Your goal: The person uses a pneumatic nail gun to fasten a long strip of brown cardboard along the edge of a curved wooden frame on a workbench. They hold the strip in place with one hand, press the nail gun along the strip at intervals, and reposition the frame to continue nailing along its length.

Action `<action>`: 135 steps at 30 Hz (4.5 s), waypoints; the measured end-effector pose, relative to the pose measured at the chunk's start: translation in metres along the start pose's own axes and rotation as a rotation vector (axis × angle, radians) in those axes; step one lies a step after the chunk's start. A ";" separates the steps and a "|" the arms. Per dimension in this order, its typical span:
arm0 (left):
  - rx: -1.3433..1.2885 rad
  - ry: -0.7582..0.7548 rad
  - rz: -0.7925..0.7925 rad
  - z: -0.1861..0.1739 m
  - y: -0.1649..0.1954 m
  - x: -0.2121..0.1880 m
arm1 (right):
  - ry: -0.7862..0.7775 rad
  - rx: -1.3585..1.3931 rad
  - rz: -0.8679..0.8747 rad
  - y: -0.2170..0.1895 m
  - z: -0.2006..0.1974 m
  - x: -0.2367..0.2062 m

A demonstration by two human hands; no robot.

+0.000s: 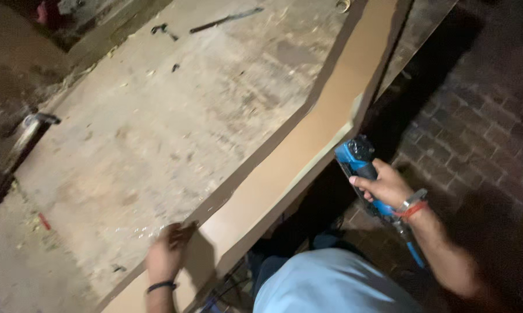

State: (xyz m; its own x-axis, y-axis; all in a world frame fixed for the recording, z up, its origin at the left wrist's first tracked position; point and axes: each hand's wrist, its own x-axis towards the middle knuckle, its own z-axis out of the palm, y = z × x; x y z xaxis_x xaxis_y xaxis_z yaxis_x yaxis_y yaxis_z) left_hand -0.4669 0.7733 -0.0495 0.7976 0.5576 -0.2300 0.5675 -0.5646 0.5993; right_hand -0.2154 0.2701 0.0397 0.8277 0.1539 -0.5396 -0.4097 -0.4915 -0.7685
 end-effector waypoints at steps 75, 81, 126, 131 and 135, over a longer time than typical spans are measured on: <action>0.494 -0.392 0.356 0.550 0.793 0.412 | 0.042 -0.635 -0.795 -0.055 -0.547 0.667; 0.345 -0.488 0.453 0.483 0.807 0.420 | 0.361 0.034 -0.725 -0.064 -0.465 0.595; 0.210 0.042 0.504 0.535 0.751 0.467 | -0.023 -1.032 -0.291 -0.100 -0.531 0.619; 0.035 -0.054 0.446 0.517 0.770 0.449 | -0.045 -0.280 -0.002 -0.080 -0.519 0.587; 0.206 0.011 0.490 0.510 0.781 0.426 | 0.051 -0.328 -0.158 -0.082 -0.516 0.589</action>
State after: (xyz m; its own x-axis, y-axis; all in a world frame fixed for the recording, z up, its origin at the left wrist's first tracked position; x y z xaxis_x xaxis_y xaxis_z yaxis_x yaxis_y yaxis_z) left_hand 0.4197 0.2596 -0.0702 0.9778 0.2039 0.0481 0.1579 -0.8680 0.4707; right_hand 0.5038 -0.0413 -0.0372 0.8924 0.2105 -0.3991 -0.1378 -0.7152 -0.6853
